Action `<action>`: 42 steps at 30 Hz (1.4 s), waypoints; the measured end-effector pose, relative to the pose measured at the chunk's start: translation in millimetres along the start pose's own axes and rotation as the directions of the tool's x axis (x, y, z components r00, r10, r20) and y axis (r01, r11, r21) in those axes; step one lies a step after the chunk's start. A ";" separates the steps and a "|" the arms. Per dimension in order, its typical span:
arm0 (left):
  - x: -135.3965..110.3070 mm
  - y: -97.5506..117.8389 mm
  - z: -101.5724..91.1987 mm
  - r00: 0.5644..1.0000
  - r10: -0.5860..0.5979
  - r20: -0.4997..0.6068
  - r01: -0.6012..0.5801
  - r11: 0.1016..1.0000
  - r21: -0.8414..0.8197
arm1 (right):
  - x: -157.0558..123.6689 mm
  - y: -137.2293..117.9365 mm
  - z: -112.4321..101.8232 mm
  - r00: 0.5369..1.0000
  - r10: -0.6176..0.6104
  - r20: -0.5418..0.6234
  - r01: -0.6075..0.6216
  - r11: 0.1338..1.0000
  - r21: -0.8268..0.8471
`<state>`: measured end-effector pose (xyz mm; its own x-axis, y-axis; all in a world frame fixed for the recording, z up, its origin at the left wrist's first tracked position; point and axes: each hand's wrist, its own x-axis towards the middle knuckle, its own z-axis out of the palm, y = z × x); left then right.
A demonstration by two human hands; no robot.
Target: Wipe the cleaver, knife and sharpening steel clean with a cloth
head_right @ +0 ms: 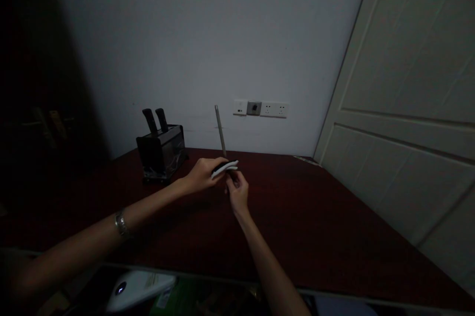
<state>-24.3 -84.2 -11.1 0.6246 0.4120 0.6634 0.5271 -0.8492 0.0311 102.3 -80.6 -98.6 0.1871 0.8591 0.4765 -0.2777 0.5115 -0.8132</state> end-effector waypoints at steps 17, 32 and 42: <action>-18.7 -3.2 -1.5 0.978 -0.090 -0.189 0.042 0.969 -0.242 | -2.6 -4.8 -2.8 0.979 0.139 0.150 -0.168 0.966 0.198; -8.9 -8.0 15.6 0.913 -0.364 -0.186 0.260 0.868 -0.423 | -5.4 -8.2 -0.8 0.967 0.157 0.199 -0.202 0.952 0.231; -9.6 2.0 12.5 0.929 -0.320 -0.187 0.248 0.912 -0.327 | -5.5 -9.6 1.3 0.998 0.057 -0.020 -0.057 0.998 0.026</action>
<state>-22.1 -85.7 -26.7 0.3044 0.5925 0.7459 0.4476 -0.7801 0.4371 102.7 -90.3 -93.0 0.1894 0.8864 0.4224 -0.3125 0.4622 -0.8299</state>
